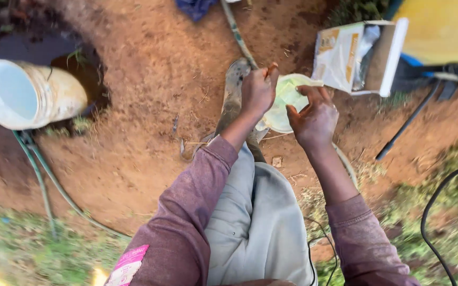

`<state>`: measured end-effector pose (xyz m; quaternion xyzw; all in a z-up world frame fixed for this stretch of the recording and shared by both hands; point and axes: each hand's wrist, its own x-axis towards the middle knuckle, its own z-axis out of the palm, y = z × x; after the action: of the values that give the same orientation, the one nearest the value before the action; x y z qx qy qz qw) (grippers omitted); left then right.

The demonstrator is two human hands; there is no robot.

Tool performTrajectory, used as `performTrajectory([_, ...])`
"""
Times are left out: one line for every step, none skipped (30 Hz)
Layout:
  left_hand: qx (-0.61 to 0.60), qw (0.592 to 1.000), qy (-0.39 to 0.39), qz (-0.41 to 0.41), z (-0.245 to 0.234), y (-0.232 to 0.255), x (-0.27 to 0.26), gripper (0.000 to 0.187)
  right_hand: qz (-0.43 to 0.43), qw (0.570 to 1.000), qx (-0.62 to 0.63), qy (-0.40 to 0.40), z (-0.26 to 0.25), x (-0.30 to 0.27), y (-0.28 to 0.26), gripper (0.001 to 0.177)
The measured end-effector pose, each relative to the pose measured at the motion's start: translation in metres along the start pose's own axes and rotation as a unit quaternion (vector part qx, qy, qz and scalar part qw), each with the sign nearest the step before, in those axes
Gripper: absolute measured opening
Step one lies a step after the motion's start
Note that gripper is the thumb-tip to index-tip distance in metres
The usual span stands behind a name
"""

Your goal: The person pours water from a bucket into a plastic jug, then opens a packet and pours a green powder into the jug. They stir the mixture with a small cup and pour the resulting green liquid into a yellow backpack sprayer.

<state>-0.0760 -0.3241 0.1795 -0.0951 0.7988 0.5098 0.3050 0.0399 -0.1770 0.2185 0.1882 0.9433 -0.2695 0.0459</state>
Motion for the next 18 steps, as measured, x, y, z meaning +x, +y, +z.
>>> performTrajectory([-0.023,1.0,0.01,-0.015,-0.025,-0.007,-0.016,0.065,-0.001,1.0,-0.013,-0.022,0.005,-0.008,-0.016,0.052])
performTrajectory([-0.037,0.999,0.026,-0.02,-0.051,-0.011,-0.028,0.065,-0.019,0.999,-0.019,-0.031,0.011,-0.012,-0.036,0.052])
performTrajectory([-0.074,0.996,0.021,-0.039,-0.078,-0.018,-0.043,0.066,-0.023,0.998,-0.025,-0.055,0.02,-0.018,-0.057,0.053])
performTrajectory([-0.112,0.992,0.016,-0.057,-0.105,-0.026,-0.058,0.07,-0.027,0.996,-0.033,-0.078,0.029,-0.024,-0.078,0.054])
performTrajectory([-0.122,0.99,0.037,-0.062,-0.126,-0.048,-0.065,0.07,-0.048,0.994,-0.033,-0.089,0.047,-0.031,-0.097,0.054])
performTrajectory([-0.13,0.988,0.049,-0.07,-0.148,-0.07,-0.072,0.068,-0.052,0.992,-0.054,-0.106,0.065,-0.036,-0.117,0.053])
performTrajectory([-0.137,0.986,0.056,-0.077,-0.166,-0.092,-0.078,0.068,-0.052,0.988,-0.078,-0.121,0.081,-0.044,-0.134,0.052])
performTrajectory([-0.147,0.983,0.071,-0.083,-0.189,-0.116,-0.082,0.068,-0.068,0.986,-0.081,-0.131,0.098,-0.048,-0.16,0.052])
performTrajectory([-0.163,0.98,0.082,-0.085,-0.21,-0.141,-0.088,0.068,-0.078,0.982,-0.079,-0.153,0.114,-0.056,-0.186,0.053])
performTrajectory([-0.179,0.976,0.092,-0.088,-0.232,-0.167,-0.093,0.069,-0.087,0.978,-0.077,-0.176,0.132,-0.063,-0.213,0.055])
performTrajectory([-0.189,0.972,0.103,-0.091,-0.252,-0.193,-0.101,0.069,-0.1,0.975,-0.083,-0.183,0.148,-0.072,-0.244,0.055])
performTrajectory([-0.203,0.967,0.126,-0.086,-0.274,-0.219,-0.108,0.067,-0.118,0.969,-0.09,-0.198,0.165,-0.081,-0.278,0.056])
performTrajectory([-0.214,0.961,0.153,-0.082,-0.301,-0.248,-0.116,0.066,-0.138,0.962,-0.094,-0.214,0.186,-0.092,-0.315,0.058])
performTrajectory([-0.222,0.957,0.167,-0.087,-0.326,-0.269,-0.13,0.066,-0.153,0.958,-0.097,-0.223,0.205,-0.103,-0.34,0.058])
performTrajectory([-0.242,0.95,0.18,-0.075,-0.354,-0.292,-0.141,0.064,-0.151,0.942,-0.146,-0.261,0.229,-0.114,-0.366,0.057])
performTrajectory([-0.262,0.943,0.193,-0.062,-0.384,-0.315,-0.15,0.062,-0.15,0.923,-0.195,-0.296,0.254,-0.125,-0.393,0.056])
performTrajectory([-0.268,0.94,0.199,-0.066,-0.413,-0.343,-0.151,0.062,-0.156,0.92,-0.2,-0.3,0.283,-0.131,-0.423,0.056])
performTrajectory([-0.297,0.929,0.217,-0.043,-0.442,-0.372,-0.15,0.06,-0.172,0.911,-0.215,-0.307,0.312,-0.138,-0.453,0.056])
